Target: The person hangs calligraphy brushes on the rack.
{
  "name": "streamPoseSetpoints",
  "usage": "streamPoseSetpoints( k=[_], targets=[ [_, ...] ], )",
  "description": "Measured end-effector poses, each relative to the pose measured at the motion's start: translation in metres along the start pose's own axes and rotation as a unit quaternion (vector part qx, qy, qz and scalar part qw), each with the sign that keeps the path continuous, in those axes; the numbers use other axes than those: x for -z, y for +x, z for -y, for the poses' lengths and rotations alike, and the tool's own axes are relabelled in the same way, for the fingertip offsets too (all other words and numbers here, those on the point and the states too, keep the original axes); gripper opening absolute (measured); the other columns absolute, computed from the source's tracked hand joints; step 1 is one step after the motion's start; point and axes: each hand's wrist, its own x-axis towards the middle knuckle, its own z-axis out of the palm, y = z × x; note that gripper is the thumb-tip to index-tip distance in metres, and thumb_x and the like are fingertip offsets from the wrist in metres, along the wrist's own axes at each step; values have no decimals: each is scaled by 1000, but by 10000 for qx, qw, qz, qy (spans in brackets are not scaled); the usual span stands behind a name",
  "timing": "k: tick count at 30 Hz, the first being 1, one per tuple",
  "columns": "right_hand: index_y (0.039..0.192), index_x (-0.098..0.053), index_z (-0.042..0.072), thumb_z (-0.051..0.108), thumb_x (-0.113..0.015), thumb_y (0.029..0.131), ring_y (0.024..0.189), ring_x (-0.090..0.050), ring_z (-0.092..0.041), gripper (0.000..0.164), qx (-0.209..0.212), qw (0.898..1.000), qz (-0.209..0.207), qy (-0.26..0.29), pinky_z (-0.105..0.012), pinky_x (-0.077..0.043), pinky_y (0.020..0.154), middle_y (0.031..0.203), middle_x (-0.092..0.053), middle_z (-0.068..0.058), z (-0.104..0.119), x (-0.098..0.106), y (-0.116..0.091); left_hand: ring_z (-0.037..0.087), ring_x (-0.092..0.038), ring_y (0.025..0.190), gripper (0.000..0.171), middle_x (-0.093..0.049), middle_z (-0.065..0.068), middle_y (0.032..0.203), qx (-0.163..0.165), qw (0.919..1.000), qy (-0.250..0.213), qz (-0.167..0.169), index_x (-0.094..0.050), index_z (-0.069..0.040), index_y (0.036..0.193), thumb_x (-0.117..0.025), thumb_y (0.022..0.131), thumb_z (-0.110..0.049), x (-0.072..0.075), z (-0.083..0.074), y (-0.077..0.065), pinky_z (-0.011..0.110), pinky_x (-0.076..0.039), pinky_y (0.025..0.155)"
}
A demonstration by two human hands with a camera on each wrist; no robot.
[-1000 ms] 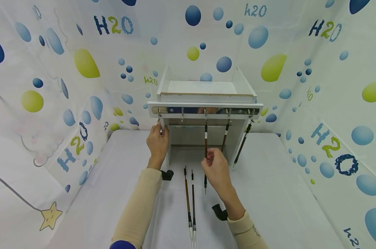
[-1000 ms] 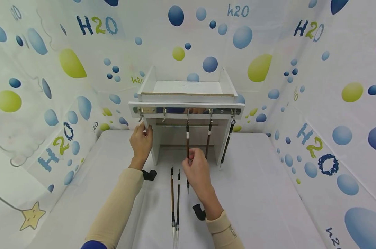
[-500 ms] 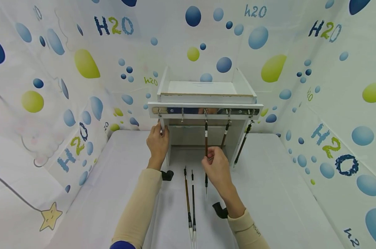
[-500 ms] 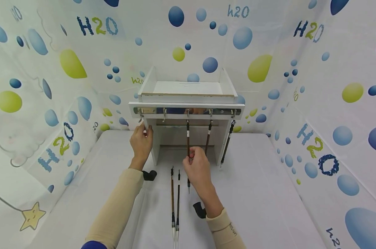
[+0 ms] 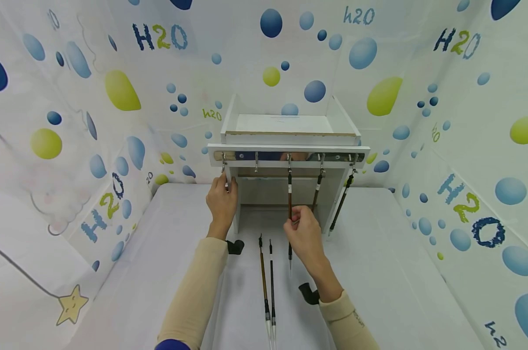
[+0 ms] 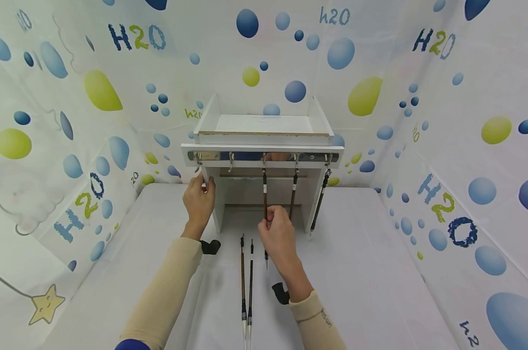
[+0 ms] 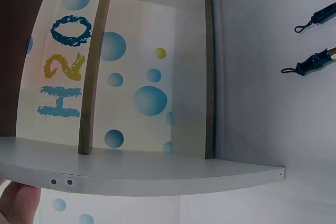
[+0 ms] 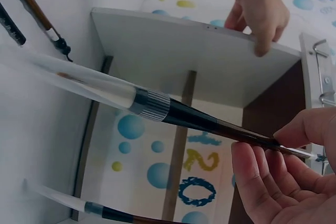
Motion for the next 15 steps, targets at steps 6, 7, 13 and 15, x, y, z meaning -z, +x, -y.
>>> streamPoseSetpoints(
  k=[6, 7, 13, 15],
  targets=[
    [115, -60, 0, 5, -62, 88, 78, -66, -21, 28, 8, 10000, -14, 51, -31, -55, 65, 95, -64, -11, -6, -7, 3, 35, -74, 70, 27, -69, 23, 89, 27, 10000, 60, 56, -69, 6, 113, -65, 95, -13, 0, 1, 0, 51, -58, 58],
    [115, -60, 0, 5, -62, 88, 78, -66, -21, 28, 16, 10000, -21, 65, -31, -55, 65, 95, -64, -11, -6, -8, 3, 35, -74, 70, 27, -69, 23, 89, 29, 10000, 62, 61, -69, 6, 114, -65, 95, -13, 0, 1, 0, 51, -58, 58],
    [109, -61, -2, 4, -63, 88, 79, -67, -23, 22, 180, 9997, -143, 31, -33, -57, 66, 94, -65, -13, -13, -14, 8, 35, -74, 70, 28, -69, 23, 90, 10, 10000, 67, 15, -69, 7, 114, -65, 95, -13, 0, 1, 0, 51, -58, 57],
    [106, -61, -2, 4, -64, 88, 78, -67, -23, 19, 270, 9995, -179, -15, -32, -57, 65, 92, -66, -14, -16, -16, 10, 34, -74, 69, 28, -69, 23, 89, -14, 10000, 54, -18, -69, 7, 114, -65, 94, -13, 0, 0, 0, 51, -57, 57]
  ],
)
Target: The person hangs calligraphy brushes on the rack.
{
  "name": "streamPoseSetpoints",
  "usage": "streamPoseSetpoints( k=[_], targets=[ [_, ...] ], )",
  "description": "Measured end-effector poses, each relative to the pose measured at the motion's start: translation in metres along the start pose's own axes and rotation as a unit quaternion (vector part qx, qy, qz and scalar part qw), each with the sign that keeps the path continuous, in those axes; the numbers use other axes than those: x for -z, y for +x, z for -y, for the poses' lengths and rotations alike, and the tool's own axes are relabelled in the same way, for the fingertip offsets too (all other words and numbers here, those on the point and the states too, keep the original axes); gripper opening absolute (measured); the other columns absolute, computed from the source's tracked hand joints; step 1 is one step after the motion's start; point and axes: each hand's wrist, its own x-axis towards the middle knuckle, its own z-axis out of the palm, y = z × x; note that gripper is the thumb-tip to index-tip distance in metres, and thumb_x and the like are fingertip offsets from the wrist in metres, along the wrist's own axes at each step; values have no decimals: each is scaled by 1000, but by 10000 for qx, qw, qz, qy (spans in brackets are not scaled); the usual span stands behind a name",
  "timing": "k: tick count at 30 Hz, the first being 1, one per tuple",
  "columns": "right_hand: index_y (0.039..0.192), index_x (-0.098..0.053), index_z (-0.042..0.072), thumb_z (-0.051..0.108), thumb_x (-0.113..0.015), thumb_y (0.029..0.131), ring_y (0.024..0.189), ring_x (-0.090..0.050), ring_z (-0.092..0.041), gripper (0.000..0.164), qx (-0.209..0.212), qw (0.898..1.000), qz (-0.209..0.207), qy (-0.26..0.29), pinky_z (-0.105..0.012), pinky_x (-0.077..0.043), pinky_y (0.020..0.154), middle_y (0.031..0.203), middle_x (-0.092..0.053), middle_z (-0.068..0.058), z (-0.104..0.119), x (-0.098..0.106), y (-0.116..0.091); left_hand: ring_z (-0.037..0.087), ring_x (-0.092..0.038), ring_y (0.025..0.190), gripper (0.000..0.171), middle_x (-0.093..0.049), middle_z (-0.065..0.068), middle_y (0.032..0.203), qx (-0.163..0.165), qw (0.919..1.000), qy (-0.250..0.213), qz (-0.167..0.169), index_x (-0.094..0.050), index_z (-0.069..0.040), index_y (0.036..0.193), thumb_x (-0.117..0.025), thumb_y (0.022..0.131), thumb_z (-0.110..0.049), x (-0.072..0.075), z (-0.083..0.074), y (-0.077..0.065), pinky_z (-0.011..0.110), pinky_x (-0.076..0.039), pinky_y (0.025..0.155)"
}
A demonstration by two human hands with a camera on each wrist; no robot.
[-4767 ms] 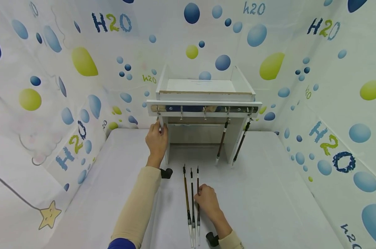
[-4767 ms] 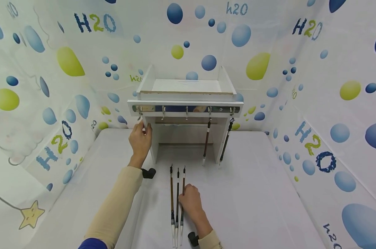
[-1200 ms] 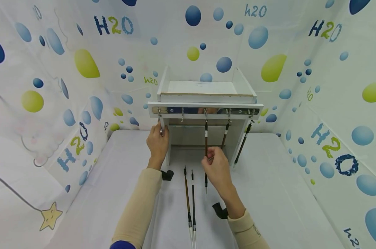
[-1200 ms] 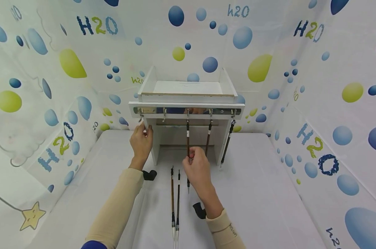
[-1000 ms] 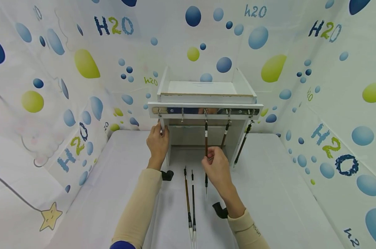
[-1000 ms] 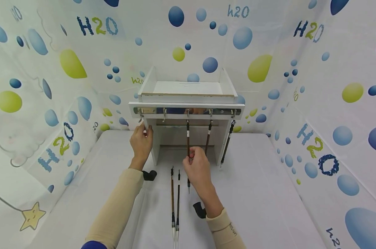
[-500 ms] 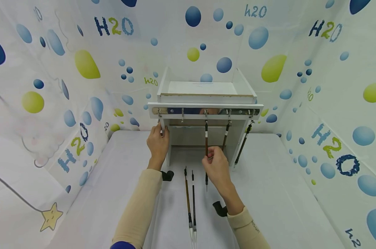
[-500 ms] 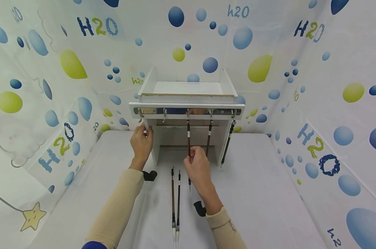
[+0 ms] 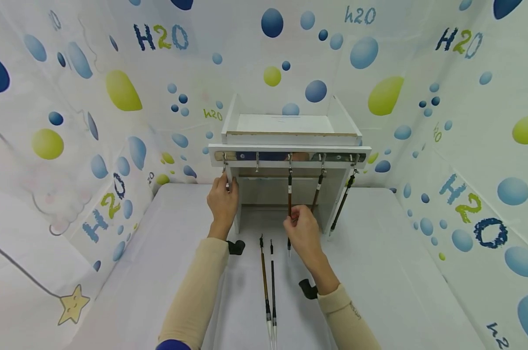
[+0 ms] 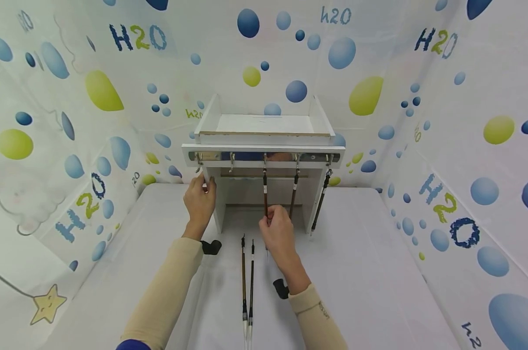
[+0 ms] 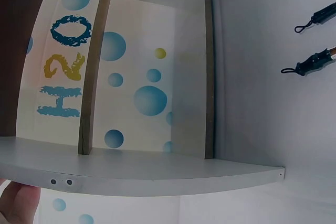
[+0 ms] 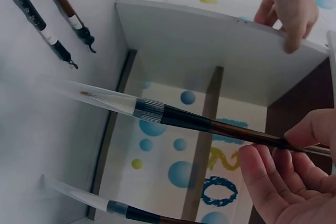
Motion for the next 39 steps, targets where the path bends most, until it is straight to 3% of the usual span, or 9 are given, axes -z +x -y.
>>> streamPoseSetpoints(
  k=[6, 22, 39],
  targets=[
    [101, -63, -5, 2, -64, 87, 75, -67, -24, 14, 172, 9998, -29, 55, -31, -56, 63, 88, -67, -16, -7, -5, 6, 35, -74, 70, 28, -69, 23, 89, 25, 10000, -8, 31, -69, 6, 115, -65, 94, -13, 0, 0, 0, 50, -58, 59],
    [98, -64, -5, 4, -62, 90, 76, -67, -25, 12, 7, 10000, 75, 31, -33, -56, 63, 87, -68, -16, -14, -15, 25, 34, -74, 70, 29, -69, 23, 89, 28, 10000, -15, 46, -69, 5, 116, -65, 95, -15, 0, 1, -1, 51, -58, 58],
    [100, -63, -3, 6, -62, 91, 77, -67, -26, 13, -100, 9999, 110, 80, -36, -57, 66, 89, -68, -16, -16, -20, 26, 34, -74, 70, 28, -69, 22, 91, 13, 10000, -31, 84, -69, 4, 116, -65, 95, -14, -1, 3, -1, 49, -58, 59]
  ],
)
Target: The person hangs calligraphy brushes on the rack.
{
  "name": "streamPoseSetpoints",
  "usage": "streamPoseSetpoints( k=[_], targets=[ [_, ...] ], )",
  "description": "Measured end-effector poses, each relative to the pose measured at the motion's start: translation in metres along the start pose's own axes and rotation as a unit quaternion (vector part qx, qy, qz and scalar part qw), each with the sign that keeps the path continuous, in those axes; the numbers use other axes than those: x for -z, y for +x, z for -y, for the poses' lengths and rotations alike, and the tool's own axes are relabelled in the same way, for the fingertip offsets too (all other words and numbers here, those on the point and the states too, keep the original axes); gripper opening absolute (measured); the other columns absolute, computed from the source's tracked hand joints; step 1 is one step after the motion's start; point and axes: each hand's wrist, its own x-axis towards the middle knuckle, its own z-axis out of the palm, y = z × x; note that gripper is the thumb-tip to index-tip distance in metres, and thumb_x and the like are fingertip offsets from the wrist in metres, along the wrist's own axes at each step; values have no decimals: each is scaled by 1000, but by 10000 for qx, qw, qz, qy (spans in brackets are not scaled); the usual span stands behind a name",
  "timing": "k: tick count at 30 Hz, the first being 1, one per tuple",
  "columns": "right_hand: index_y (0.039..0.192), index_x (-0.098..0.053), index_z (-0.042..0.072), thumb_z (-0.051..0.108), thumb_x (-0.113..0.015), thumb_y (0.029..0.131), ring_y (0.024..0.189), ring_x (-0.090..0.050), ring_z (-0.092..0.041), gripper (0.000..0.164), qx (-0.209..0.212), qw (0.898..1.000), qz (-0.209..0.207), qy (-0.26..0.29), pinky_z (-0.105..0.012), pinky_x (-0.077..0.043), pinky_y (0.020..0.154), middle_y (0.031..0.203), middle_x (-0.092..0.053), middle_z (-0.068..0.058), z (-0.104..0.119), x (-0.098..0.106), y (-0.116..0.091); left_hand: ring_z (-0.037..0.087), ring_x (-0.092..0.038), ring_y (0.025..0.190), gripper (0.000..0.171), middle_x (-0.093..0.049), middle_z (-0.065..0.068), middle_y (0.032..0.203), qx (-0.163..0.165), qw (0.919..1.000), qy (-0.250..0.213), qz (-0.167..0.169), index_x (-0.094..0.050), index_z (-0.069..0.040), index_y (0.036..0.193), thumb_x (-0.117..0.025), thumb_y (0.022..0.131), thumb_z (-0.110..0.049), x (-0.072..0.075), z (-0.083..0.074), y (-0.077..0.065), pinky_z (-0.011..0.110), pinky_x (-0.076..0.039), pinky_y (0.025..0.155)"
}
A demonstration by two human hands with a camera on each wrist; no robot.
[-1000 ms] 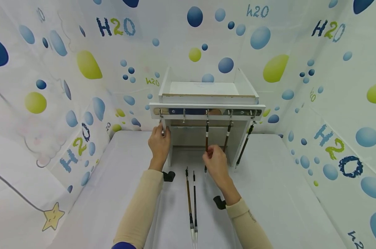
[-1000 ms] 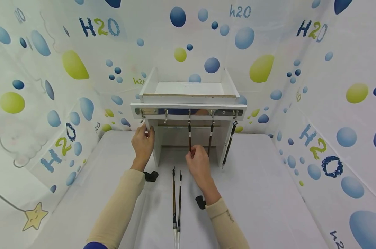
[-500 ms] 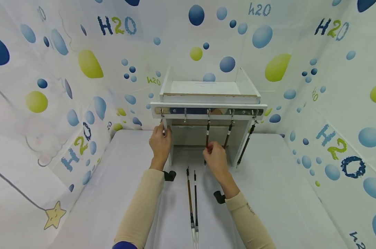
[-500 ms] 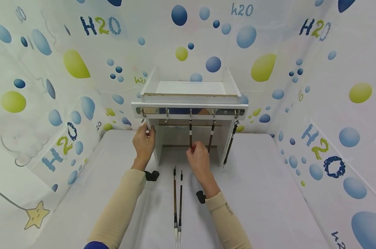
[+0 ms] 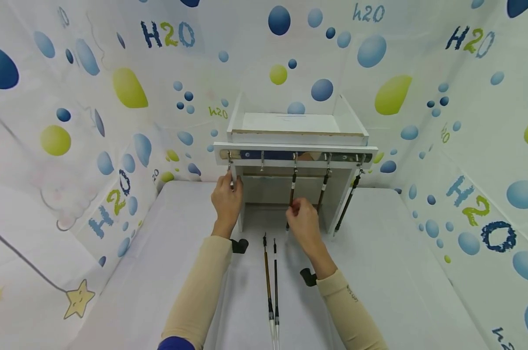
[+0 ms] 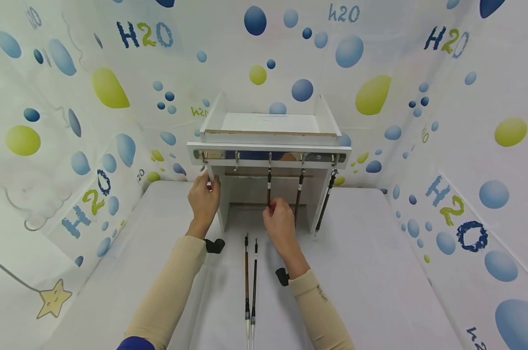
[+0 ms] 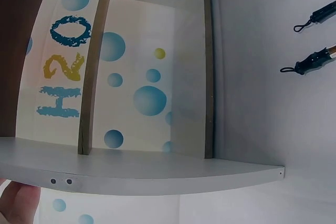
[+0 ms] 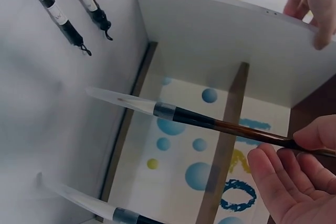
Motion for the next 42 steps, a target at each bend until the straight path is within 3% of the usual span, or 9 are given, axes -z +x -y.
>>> streamPoseSetpoints(
  k=[13, 21, 25, 30, 42],
  targets=[
    [107, -64, -4, 5, -64, 90, 82, -68, -28, 19, 153, 9998, -92, 70, -39, -58, 71, 95, -69, -17, 3, 4, -7, 33, -74, 69, 28, -69, 22, 89, -21, 10000, 27, -18, -69, 5, 116, -65, 95, -13, 0, 0, 0, 49, -58, 57],
    [117, -62, -2, 14, -67, 93, 87, -70, -24, 30, -494, 9969, 591, -190, -35, -59, 69, 102, -69, -14, -2, 5, -37, 33, -74, 69, 29, -69, 22, 90, 7, 10000, 61, -26, -69, 4, 118, -65, 95, -13, 2, -2, 0, 50, -57, 57],
    [120, -62, -5, 15, -69, 90, 76, -67, -19, 37, -507, 9954, 771, -245, -32, -56, 64, 96, -69, -13, -7, 1, -55, 33, -74, 69, 30, -69, 22, 89, 5, 10000, 3, 3, -69, 4, 118, -65, 94, -14, 3, -4, 0, 51, -57, 57],
    [123, -61, -4, 16, -71, 89, 62, -53, -10, 41, -597, 9920, 1031, -417, -24, -46, 57, 91, -66, -10, -14, -9, -71, 34, -73, 69, 31, -68, 23, 90, -21, 10000, -23, -9, -69, 5, 119, -64, 95, -15, 2, -3, 2, 51, -57, 58],
    [125, -59, -5, 14, -75, 85, 73, -52, -14, 48, -1113, 9790, 1651, -439, -27, -46, 63, 89, -62, -8, -26, -30, -106, 35, -73, 71, 32, -69, 24, 91, 94, 9999, -45, 122, -68, 6, 120, -63, 97, -16, 2, -3, 1, 51, -57, 59]
  ],
)
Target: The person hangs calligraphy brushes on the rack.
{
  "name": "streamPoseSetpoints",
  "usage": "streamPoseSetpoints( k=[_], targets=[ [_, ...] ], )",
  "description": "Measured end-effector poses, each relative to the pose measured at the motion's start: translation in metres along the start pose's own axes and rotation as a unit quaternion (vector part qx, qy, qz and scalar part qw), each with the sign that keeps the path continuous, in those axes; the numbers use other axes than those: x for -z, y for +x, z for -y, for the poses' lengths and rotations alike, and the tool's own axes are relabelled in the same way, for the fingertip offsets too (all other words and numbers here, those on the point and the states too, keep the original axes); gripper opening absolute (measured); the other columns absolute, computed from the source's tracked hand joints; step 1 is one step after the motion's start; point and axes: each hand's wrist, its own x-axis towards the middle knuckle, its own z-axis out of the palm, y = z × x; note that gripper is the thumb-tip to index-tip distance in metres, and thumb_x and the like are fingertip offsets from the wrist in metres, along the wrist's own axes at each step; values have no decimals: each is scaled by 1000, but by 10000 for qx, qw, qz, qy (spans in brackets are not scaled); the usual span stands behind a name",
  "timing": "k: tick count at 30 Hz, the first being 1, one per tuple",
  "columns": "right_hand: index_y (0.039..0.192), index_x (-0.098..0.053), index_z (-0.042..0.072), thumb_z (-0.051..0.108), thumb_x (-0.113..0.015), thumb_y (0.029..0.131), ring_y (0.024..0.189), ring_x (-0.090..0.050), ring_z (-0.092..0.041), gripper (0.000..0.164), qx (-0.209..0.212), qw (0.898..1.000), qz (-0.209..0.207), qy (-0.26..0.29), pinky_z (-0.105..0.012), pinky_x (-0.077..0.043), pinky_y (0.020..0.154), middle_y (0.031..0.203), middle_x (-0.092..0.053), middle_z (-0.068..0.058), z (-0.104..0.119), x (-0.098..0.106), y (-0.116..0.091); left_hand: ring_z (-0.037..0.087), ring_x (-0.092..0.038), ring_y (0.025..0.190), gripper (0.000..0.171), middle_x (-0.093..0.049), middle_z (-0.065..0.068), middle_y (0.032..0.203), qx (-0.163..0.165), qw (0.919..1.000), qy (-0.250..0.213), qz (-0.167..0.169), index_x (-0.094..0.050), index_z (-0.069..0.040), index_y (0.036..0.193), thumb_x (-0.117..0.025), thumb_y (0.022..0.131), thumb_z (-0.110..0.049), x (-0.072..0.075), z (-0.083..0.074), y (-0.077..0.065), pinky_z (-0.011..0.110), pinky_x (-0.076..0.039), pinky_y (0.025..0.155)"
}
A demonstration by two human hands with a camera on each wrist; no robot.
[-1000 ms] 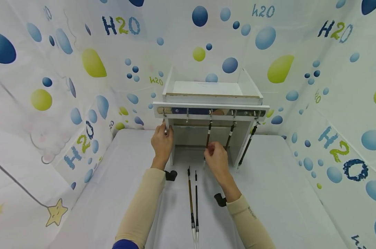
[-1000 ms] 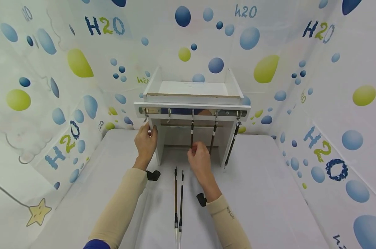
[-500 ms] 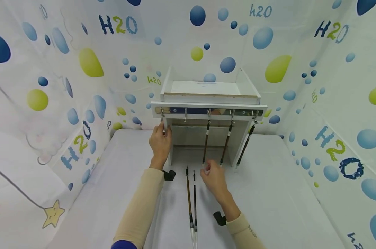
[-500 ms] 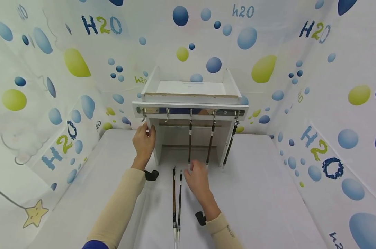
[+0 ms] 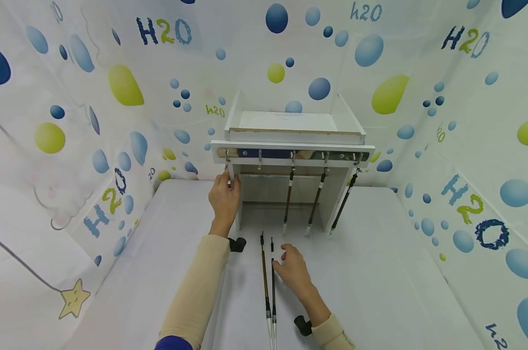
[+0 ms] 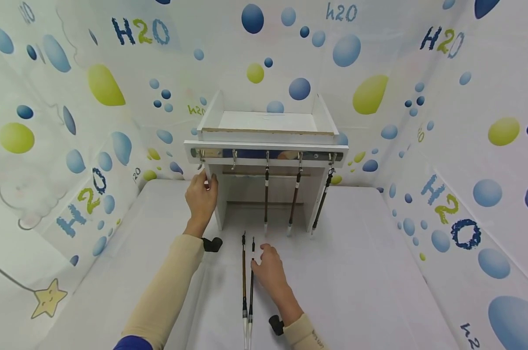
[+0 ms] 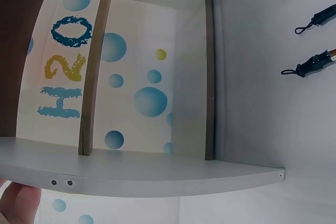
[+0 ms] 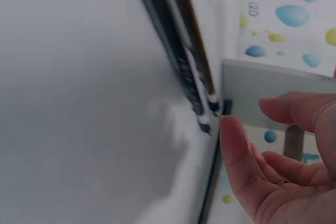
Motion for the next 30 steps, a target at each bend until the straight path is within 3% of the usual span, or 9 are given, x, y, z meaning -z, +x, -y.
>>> streamPoseSetpoints(
  k=[6, 21, 30],
  targets=[
    [128, -56, -9, 14, -76, 84, 73, -53, -15, 53, -132, 9994, 317, -11, -27, -47, 61, 88, -61, -8, -7, -12, -6, 35, -73, 71, 32, -69, 23, 91, 11, 10000, -4, -10, -68, 5, 120, -63, 96, -15, 0, 0, 0, 51, -57, 59],
    [124, -56, -17, 9, -73, 84, 63, -51, -12, 51, 20, 9986, 484, -202, -22, -44, 52, 76, -59, -6, -13, -24, -12, 34, -73, 72, 31, -69, 23, 91, 43, 10000, 37, -27, -68, 5, 119, -64, 96, -14, 2, -2, -1, 51, -57, 60],
    [111, -62, -17, 2, -69, 83, 64, -53, -12, 35, 197, 9977, 575, -293, -22, -46, 53, 74, -61, -7, -13, -27, -12, 34, -73, 70, 30, -68, 23, 89, -53, 9999, 21, -119, -69, 5, 118, -65, 95, -15, 1, -1, -1, 50, -57, 59]
  ],
)
